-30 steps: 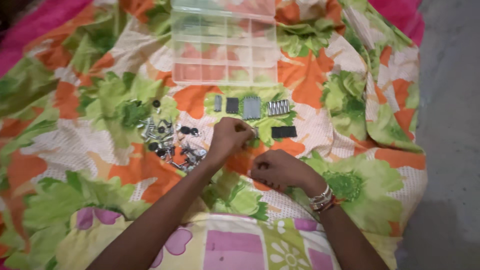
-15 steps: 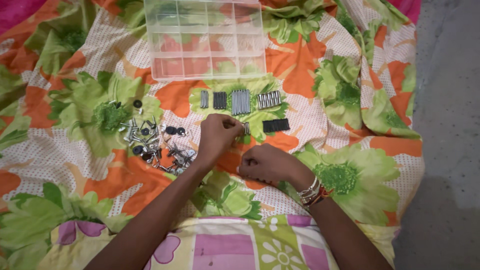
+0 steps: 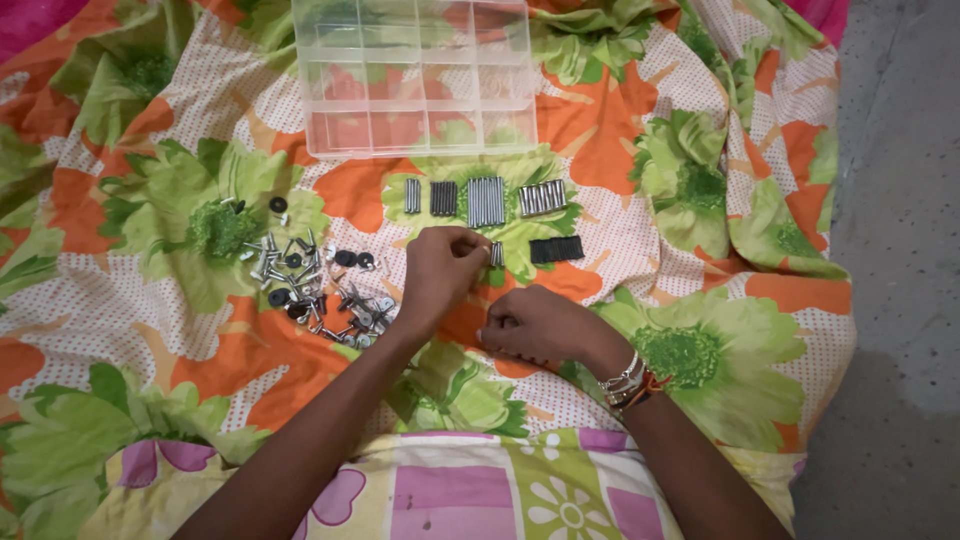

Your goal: The person sorts small metal fasteners and black plastic caps on a floral sheet, arranging them into neat rows by type and size. The person handles the items one by one, creating organized piles next to a clear plastic organizer box.

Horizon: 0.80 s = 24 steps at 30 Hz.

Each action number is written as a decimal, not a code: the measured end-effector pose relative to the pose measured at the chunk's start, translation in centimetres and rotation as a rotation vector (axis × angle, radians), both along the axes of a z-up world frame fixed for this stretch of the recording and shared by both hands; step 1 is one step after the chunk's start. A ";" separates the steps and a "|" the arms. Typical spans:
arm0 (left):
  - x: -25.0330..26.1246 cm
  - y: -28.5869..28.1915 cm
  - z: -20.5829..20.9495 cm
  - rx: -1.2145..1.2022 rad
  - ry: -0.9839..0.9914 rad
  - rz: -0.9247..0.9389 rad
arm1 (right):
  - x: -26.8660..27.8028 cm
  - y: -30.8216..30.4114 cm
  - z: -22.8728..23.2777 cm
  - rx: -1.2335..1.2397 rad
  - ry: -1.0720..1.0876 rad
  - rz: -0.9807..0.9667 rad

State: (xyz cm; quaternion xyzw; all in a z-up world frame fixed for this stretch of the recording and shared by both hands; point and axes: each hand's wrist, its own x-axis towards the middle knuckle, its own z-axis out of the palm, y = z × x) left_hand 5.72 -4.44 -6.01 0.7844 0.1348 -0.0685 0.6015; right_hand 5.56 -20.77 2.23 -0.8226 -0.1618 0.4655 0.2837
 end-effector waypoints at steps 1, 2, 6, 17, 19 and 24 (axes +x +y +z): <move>0.0 0.0 0.1 -0.003 -0.006 -0.001 | 0.0 0.0 -0.1 0.014 -0.007 0.001; -0.1 0.1 0.1 -0.007 -0.011 -0.002 | 0.0 0.1 -0.1 0.028 -0.014 0.002; -0.1 0.1 0.3 -0.070 0.032 0.008 | 0.0 0.0 -0.2 -0.003 0.011 -0.016; -0.5 0.0 0.3 -0.168 0.050 0.020 | 0.0 0.2 -0.1 -0.018 0.018 -0.010; -0.5 0.0 0.6 -0.150 0.045 0.025 | 0.1 0.1 -0.1 -0.015 0.019 -0.012; -0.5 0.0 0.9 -0.141 0.058 0.039 | 0.1 0.2 -0.3 -0.016 0.020 -0.011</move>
